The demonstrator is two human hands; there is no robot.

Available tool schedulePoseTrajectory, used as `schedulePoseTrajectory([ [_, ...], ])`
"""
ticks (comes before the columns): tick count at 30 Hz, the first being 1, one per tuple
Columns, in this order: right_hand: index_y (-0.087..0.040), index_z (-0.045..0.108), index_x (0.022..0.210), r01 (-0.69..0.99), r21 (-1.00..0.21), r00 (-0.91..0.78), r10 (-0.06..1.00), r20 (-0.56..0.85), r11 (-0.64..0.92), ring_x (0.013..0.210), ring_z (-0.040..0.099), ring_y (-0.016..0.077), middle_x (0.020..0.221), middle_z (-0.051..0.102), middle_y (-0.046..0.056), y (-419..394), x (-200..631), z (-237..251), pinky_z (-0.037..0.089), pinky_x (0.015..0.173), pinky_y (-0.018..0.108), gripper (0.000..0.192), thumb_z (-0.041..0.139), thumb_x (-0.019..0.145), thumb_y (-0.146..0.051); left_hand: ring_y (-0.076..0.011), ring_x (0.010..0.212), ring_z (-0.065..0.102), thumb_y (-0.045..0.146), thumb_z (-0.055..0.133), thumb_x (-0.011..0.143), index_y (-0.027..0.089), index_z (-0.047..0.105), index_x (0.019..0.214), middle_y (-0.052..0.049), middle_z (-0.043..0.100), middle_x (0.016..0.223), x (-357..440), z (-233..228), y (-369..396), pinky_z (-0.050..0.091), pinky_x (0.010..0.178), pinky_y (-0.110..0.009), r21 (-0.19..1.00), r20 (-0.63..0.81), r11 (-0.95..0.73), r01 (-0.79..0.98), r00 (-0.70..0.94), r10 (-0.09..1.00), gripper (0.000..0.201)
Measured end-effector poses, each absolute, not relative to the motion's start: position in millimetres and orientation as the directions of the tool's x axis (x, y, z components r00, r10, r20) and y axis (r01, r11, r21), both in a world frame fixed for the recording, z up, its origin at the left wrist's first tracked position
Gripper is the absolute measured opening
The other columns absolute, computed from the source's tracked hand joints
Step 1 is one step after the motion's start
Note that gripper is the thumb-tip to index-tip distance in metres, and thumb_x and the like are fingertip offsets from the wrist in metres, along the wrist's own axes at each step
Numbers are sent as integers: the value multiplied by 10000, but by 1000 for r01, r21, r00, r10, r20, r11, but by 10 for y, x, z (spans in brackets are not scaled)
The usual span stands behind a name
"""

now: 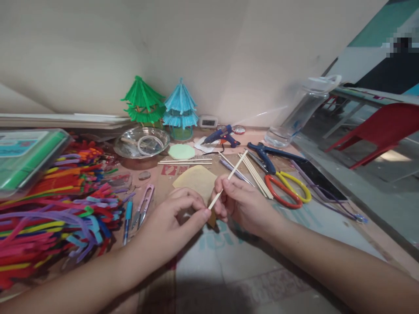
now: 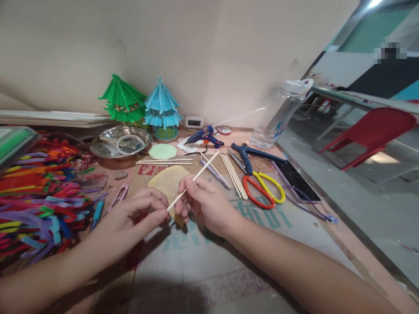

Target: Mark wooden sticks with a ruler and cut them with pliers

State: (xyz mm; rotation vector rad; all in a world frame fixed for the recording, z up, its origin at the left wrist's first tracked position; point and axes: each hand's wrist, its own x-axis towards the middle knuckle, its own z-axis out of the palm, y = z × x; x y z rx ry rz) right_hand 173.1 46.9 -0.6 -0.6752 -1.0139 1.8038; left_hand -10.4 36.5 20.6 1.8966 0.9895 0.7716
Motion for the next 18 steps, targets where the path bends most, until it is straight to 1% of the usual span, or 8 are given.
schedulePoseTrajectory([
  [3, -187, 542, 767, -469, -842, -447, 894, -34, -266, 432, 538, 86, 548, 650, -18, 457, 1723, 1, 424, 417, 172, 315, 693, 805, -461, -156, 851, 579, 280, 490, 901, 193, 593, 687, -4, 607, 811, -98, 218, 358, 432, 834, -301, 907, 132, -320, 276, 534, 835, 252],
  [7, -178, 547, 776, -511, -786, -513, 857, -47, -349, 425, 562, 93, 562, 675, -2, 462, 1734, 8, 438, 408, 175, 290, 707, 795, -419, -172, 925, 590, 291, 465, 931, 196, 577, 739, -24, 627, 881, -84, 223, 348, 446, 876, -317, 963, 138, -248, 105, 600, 788, 242],
  [10, -179, 547, 782, -506, -785, -544, 839, -31, -358, 445, 579, 96, 564, 673, -3, 462, 1741, 22, 451, 420, 174, 275, 690, 812, -411, -184, 964, 586, 290, 448, 939, 196, 558, 734, -40, 636, 915, -73, 226, 334, 448, 904, -333, 978, 124, -202, 52, 634, 763, 252],
  [11, -180, 547, 782, -503, -793, -539, 842, -23, -344, 446, 578, 93, 563, 671, -6, 459, 1742, 30, 451, 421, 171, 282, 691, 812, -421, -183, 954, 584, 287, 441, 941, 196, 554, 731, -41, 632, 908, -74, 228, 328, 449, 898, -333, 977, 122, -207, 60, 636, 762, 255],
  [13, -181, 552, 776, -498, -820, -491, 871, 0, -282, 432, 561, 83, 554, 665, -14, 444, 1743, 48, 441, 414, 163, 308, 705, 801, -447, -170, 915, 573, 274, 435, 941, 198, 554, 730, -31, 612, 880, -83, 238, 319, 447, 873, -318, 954, 135, -269, 129, 617, 775, 254],
  [16, -179, 567, 769, -479, -864, -372, 927, 40, -155, 435, 555, 78, 538, 655, -25, 414, 1747, 84, 439, 414, 157, 330, 731, 778, -466, -136, 839, 549, 234, 464, 922, 200, 556, 723, 1, 572, 830, -109, 269, 309, 435, 819, -271, 864, 206, -417, 282, 559, 804, 222],
  [18, -179, 574, 771, -482, -868, -336, 940, 53, -123, 449, 565, 84, 533, 650, -28, 402, 1756, 113, 449, 417, 160, 331, 741, 768, -465, -120, 814, 547, 205, 471, 910, 198, 560, 714, 12, 570, 817, -115, 294, 296, 435, 792, -246, 816, 249, -482, 320, 558, 792, 215],
])
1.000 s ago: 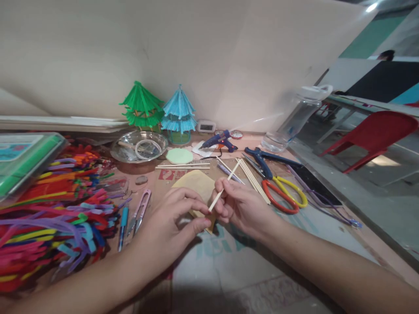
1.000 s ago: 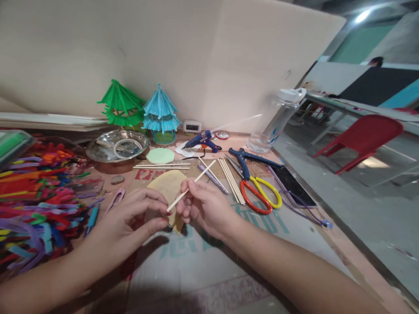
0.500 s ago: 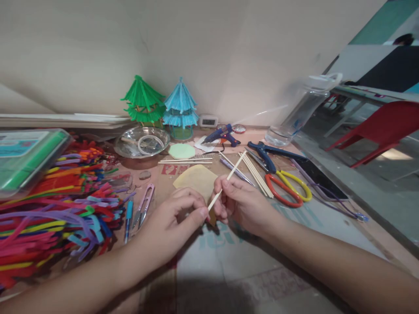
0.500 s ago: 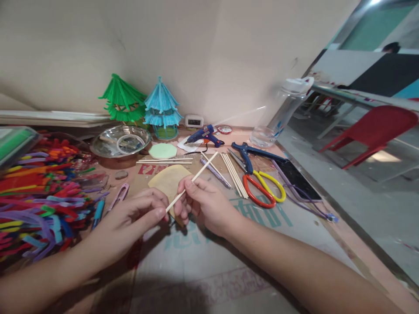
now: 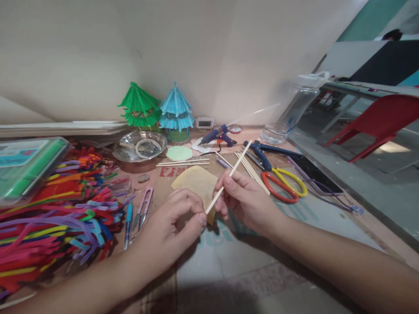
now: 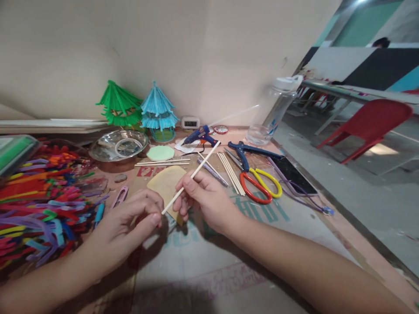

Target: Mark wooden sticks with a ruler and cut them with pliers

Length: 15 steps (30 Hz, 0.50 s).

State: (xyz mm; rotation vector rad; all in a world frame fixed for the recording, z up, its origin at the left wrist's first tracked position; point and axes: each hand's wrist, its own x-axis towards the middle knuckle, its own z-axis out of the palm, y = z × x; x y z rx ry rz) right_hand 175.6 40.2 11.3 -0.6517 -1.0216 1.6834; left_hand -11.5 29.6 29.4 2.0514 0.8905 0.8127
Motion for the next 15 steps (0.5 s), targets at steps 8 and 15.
schedulePoseTrajectory([
  [8, -174, 563, 753, -532, -829, -403, 912, 72, -170, 409, 530, 79, 539, 650, -11, 444, 1824, 211, 443, 391, 165, 289, 703, 804, -422, -95, 908, 585, 150, 617, 843, 249, 676, 957, 23, 680, 952, -14, 295, 2, 443, 812, -198, 651, 194, -741, 165, 908, 372, 163],
  [15, -172, 553, 705, -505, -858, -384, 915, 125, -94, 386, 507, 59, 494, 601, -43, 420, 1835, 291, 404, 369, 136, 373, 752, 745, -484, -209, 1037, 607, 308, 497, 925, 198, 635, 1010, -78, 681, 1098, -182, 193, 433, 485, 876, -356, 330, 327, -750, 573, 676, 660, 196],
])
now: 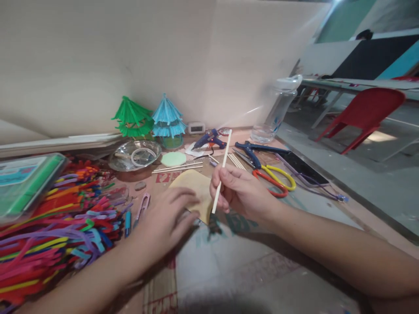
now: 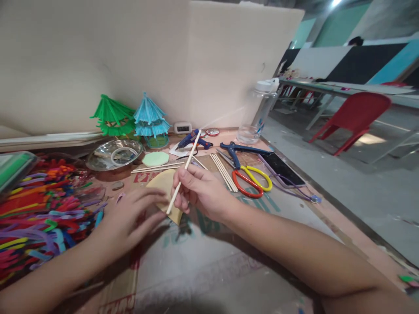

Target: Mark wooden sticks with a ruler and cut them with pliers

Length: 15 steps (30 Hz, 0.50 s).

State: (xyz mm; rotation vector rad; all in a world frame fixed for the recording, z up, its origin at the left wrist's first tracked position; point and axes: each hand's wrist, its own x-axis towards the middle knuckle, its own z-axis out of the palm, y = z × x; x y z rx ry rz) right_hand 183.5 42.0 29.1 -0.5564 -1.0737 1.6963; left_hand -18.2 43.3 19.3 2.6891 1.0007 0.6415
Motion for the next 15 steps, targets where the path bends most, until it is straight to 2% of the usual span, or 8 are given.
schedulePoseTrajectory([
  [2, -173, 547, 702, -495, -865, -386, 914, 126, -89, 361, 489, 53, 486, 604, -45, 416, 1836, 310, 390, 354, 134, 391, 754, 734, -503, -273, 1174, 563, 315, 486, 924, 177, 623, 1105, -128, 623, 1273, -265, 120, 633, 459, 964, -461, 157, 325, -752, 640, 685, 652, 266],
  [4, -175, 539, 704, -487, -869, -384, 915, 123, -87, 340, 468, 48, 474, 599, -52, 417, 1838, 321, 379, 340, 133, 402, 752, 730, -515, -288, 1244, 531, 315, 486, 925, 153, 596, 1189, -154, 582, 1348, -320, 42, 770, 448, 999, -485, 39, 262, -759, 650, 726, 635, 329],
  [7, -180, 529, 710, -480, -875, -375, 918, 130, -72, 330, 449, 44, 460, 584, -66, 425, 1839, 325, 369, 331, 133, 418, 751, 720, -534, -270, 1181, 590, 291, 524, 913, 152, 595, 1219, -148, 636, 1287, -340, -25, 843, 488, 956, -447, -27, 203, -768, 640, 755, 623, 344],
  [11, -181, 515, 713, -442, -897, -342, 926, 163, -5, 338, 449, 40, 475, 590, -66, 431, 1846, 332, 361, 341, 138, 444, 740, 714, -564, -246, 1033, 658, 261, 555, 897, 220, 660, 1101, -96, 693, 1188, -318, 24, 821, 516, 825, -393, -104, 170, -784, 612, 787, 593, 233],
  [15, -190, 503, 736, -349, -932, -276, 939, 205, 101, 370, 478, 45, 500, 574, -76, 430, 1871, 352, 349, 354, 141, 445, 741, 707, -565, -234, 897, 666, 301, 602, 870, 217, 669, 1015, -88, 715, 1071, -325, 90, 801, 485, 722, -359, -187, 160, -794, 579, 815, 557, 180],
])
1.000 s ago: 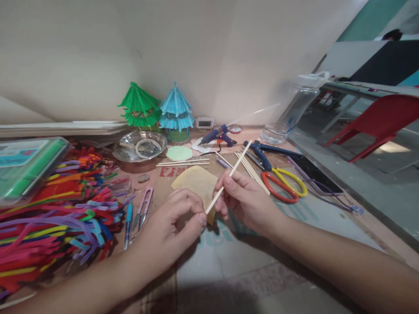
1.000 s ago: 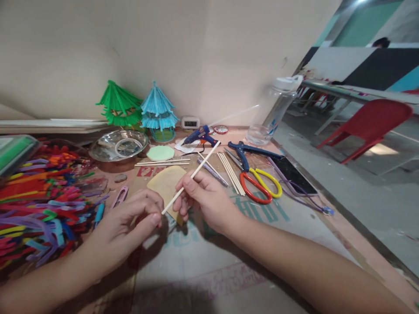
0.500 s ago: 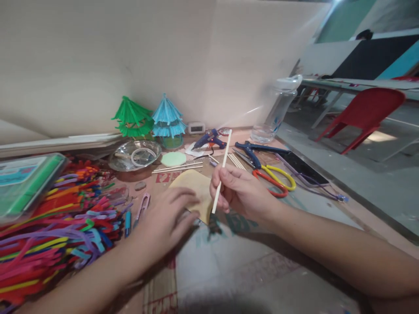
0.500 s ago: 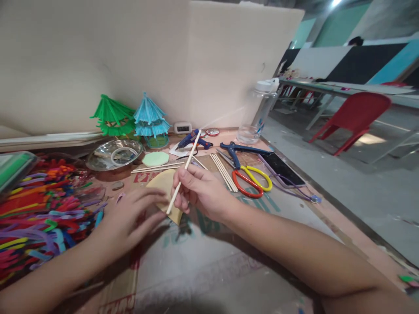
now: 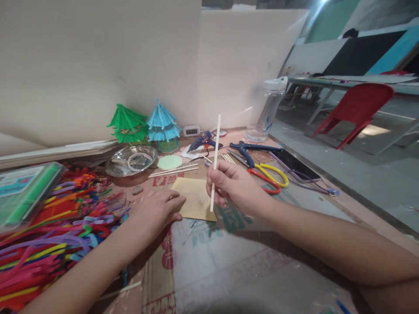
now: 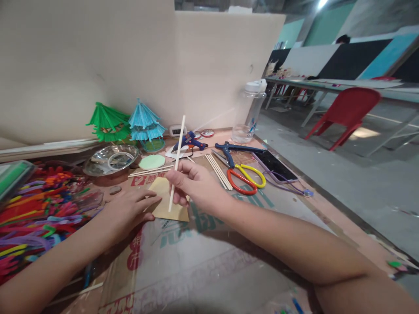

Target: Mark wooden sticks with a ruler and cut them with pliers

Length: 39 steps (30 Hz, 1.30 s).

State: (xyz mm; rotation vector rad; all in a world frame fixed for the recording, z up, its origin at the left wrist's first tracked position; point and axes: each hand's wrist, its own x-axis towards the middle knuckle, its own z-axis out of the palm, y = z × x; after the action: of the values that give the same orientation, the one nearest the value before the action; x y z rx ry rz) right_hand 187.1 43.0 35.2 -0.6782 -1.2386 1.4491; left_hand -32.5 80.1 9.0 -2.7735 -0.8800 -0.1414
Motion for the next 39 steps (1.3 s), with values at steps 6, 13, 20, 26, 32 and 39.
schedulePoseTrajectory([
  [6, -204, 469, 730, -222, -951, -245, 932, 268, 215, 385, 476, 60, 496, 551, -70, 413, 1893, 407, 346, 364, 159, 474, 702, 711, -617, -226, 785, 655, 267, 522, 915, 185, 652, 995, -79, 723, 931, -338, 102, 759, 463, 690, -360, -327, 146, -817, 475, 879, 454, 173],
  [13, -219, 441, 789, 32, -945, -251, 918, 307, 325, 458, 502, 83, 543, 505, -80, 372, 1983, 438, 366, 428, 187, 347, 656, 798, -492, -240, 774, 651, 55, 419, 886, 88, 633, 1060, -125, 728, 939, -228, 195, 480, 473, 678, -370, -464, 278, -799, 383, 919, 279, 278],
  [20, -201, 479, 694, 553, -706, -347, 893, 288, 443, 577, 539, 130, 614, 554, -2, 298, 2382, 52, 399, 579, 260, 322, 363, 949, -359, -183, 830, 626, 121, 460, 905, 159, 638, 1024, -73, 700, 1063, 71, -66, 124, 501, 733, -321, -54, 293, -947, 315, 912, 287, 217],
  [26, -208, 500, 729, 565, -679, -387, 878, 283, 468, 610, 586, 139, 645, 617, 4, 124, 2368, -119, 427, 610, 248, 294, 367, 964, -325, -262, 1117, 569, 291, 469, 939, 202, 629, 1121, -76, 663, 1199, 123, -108, 253, 448, 953, -452, 91, 271, -899, 429, 858, 437, 257],
  [32, -183, 570, 820, 631, -408, -550, 752, 364, 660, 677, 621, 167, 745, 684, 59, 155, 2353, -131, 451, 665, 274, 303, 307, 959, -240, -247, 1151, 554, 332, 480, 928, 218, 624, 1162, -65, 649, 1226, 146, -108, 295, 382, 1045, -478, 184, 178, -868, 462, 853, 491, 297],
  [39, -192, 567, 793, 596, -358, -615, 695, 371, 719, 634, 601, 156, 698, 657, 45, 114, 2338, -141, 450, 632, 259, 306, 300, 943, -207, -240, 1122, 569, 318, 470, 933, 216, 655, 1104, -69, 670, 1191, 165, -136, 309, 373, 1045, -463, 153, 225, -884, 442, 855, 467, 272],
])
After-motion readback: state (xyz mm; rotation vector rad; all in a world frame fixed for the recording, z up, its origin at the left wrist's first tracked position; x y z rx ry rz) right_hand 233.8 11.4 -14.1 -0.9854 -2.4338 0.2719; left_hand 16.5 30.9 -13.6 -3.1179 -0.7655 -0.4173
